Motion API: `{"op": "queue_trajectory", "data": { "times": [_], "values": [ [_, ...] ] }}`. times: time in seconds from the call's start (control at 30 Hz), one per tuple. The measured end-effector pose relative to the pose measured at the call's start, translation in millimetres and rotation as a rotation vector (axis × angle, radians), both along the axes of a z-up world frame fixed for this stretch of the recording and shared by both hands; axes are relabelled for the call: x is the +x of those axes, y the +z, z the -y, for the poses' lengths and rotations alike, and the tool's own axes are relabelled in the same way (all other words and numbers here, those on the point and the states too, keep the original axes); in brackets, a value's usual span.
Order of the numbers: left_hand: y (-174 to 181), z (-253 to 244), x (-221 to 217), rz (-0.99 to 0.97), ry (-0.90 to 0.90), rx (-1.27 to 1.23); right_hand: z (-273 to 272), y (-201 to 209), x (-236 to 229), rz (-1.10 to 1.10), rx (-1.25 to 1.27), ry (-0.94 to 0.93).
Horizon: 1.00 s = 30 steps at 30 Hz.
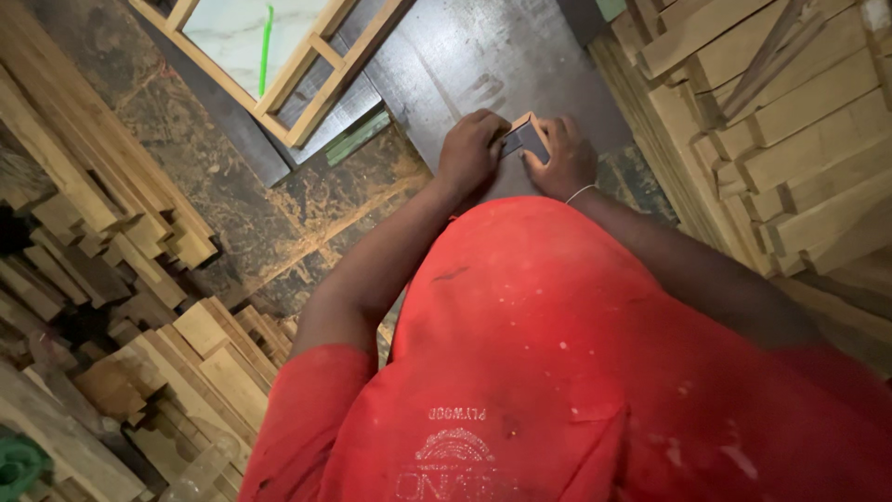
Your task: The person sands the edges of thin wooden strips using a handheld power sander and then aligns and glues them onto a wooden frame on a workbench.
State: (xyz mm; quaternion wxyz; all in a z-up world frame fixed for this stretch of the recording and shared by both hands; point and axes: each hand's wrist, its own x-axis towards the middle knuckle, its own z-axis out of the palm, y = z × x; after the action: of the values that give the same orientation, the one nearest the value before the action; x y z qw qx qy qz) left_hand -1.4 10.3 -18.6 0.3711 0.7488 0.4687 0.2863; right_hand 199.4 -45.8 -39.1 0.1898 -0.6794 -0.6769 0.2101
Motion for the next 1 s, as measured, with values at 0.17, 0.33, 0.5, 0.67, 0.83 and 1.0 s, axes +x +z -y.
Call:
{"op": "queue_trajectory", "data": {
  "times": [0.17, 0.33, 0.5, 0.67, 0.83, 1.0],
  "values": [
    [-2.9, -3.0, 1.6, 0.049, 0.073, -0.065, 0.0, 4.1, -0.9, 0.022, -0.001, -0.008],
    [-7.4, -14.8, -0.8, 0.124, 0.088, -0.234, 0.3, 6.9, 0.6, 0.030, 0.047, 0.030],
    [-14.6, -36.7, -14.7, 0.187, 0.032, -0.621, -0.7, 0.9, 3.8, 0.028, -0.005, 0.021],
    [-42.4, -60.7, -41.4, 0.325, -0.136, -0.754, 0.2, -11.9, 6.5, 0.104, 0.044, 0.120],
    [-63.1, -66.6, -49.1, 0.548, -0.128, -0.945, 3.0, -8.6, 10.8, 0.092, -0.022, 0.096],
    [-63.2, -68.2, -46.5, 0.480, -0.114, -0.921, -4.2, -7.2, 10.9, 0.134, -0.036, 0.112]
  ]
}}
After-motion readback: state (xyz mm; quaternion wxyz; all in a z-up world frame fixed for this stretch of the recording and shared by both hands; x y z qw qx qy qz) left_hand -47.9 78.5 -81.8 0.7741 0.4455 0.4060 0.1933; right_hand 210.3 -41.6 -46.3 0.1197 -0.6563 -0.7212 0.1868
